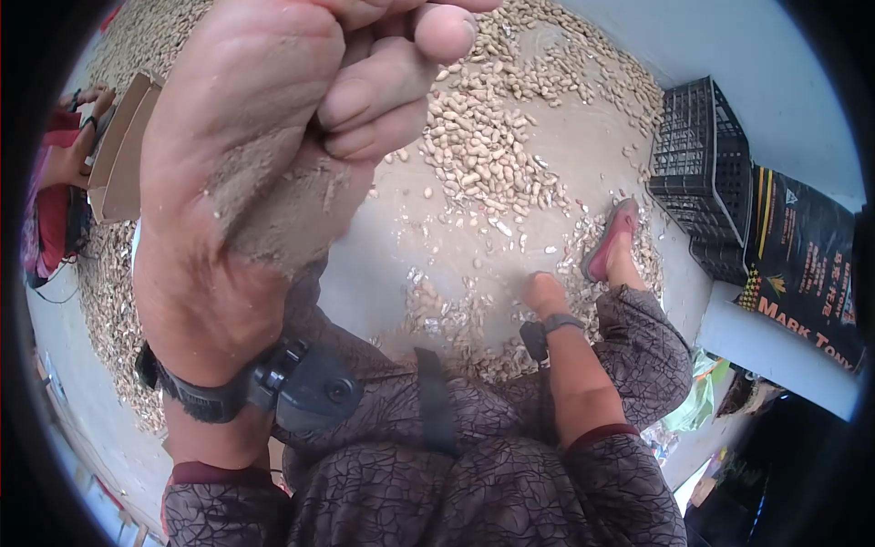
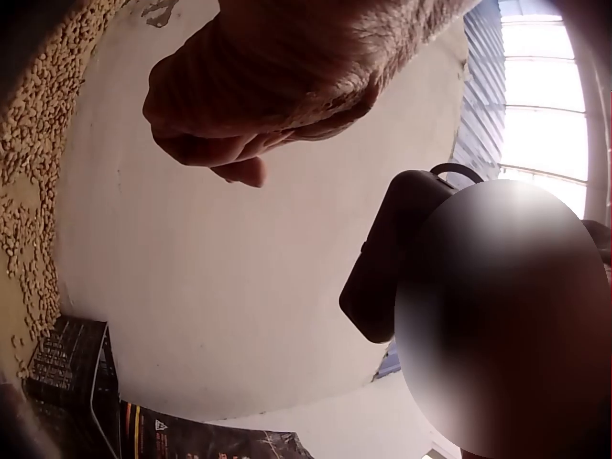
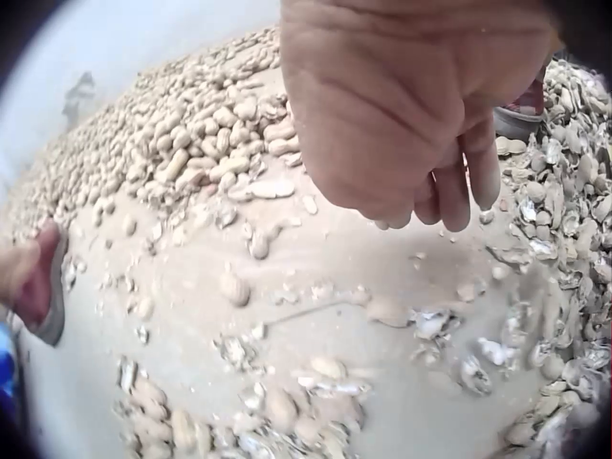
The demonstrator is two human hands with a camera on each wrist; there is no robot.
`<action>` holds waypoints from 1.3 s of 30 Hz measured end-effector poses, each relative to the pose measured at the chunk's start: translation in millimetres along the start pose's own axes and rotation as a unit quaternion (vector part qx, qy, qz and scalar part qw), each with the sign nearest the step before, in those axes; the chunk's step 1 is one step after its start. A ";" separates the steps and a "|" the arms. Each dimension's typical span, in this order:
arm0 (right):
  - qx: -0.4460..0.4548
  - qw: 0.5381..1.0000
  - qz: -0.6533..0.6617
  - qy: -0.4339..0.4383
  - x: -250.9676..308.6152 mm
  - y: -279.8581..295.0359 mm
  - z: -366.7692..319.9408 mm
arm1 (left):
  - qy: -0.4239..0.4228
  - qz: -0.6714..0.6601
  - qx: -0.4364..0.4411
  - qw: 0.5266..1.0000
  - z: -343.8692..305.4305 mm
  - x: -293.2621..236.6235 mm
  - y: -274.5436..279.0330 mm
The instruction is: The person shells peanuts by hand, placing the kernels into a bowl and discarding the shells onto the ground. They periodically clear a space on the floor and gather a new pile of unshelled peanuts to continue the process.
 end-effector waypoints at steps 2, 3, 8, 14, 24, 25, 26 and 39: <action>-0.032 0.995 0.083 -0.035 -4.4 10.4 2.8 | 0.005 -0.004 -0.002 1.000 0.2 4.7 0.3; -0.065 0.993 0.099 -0.013 2.8 18.2 5.7 | 0.005 -0.004 -0.003 1.000 -0.2 6.3 -1.1; -0.179 0.966 0.133 0.128 68.3 46.8 21.4 | 0.018 -0.010 -0.018 1.000 -2.3 18.8 1.5; -0.122 0.977 0.072 0.162 110.9 37.4 41.3 | 0.031 -0.012 -0.039 0.999 -3.3 24.4 22.2; -0.056 0.988 0.111 0.094 73.0 -31.7 30.1 | 0.024 -0.008 -0.043 0.999 -0.5 21.3 12.4; -0.061 0.988 0.110 0.085 74.7 -28.6 27.4 | 0.022 -0.005 -0.040 0.999 -1.5 22.7 -0.5; -0.066 0.988 0.113 0.086 77.4 -24.8 24.6 | 0.020 -0.002 -0.037 0.999 4.7 21.8 -7.4; -0.078 0.986 0.090 0.117 95.6 -25.2 33.8 | 0.012 0.013 -0.049 0.999 12.1 21.7 -23.3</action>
Point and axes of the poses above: each hand's wrist, its own z-axis towards the middle knuckle, its own y-axis out of the back of the hand, x = y × z, the point moved 8 cm from there along z, towards the middle knuckle, and after that the axes turned 2 degrees about z, right-handed, at the moved point
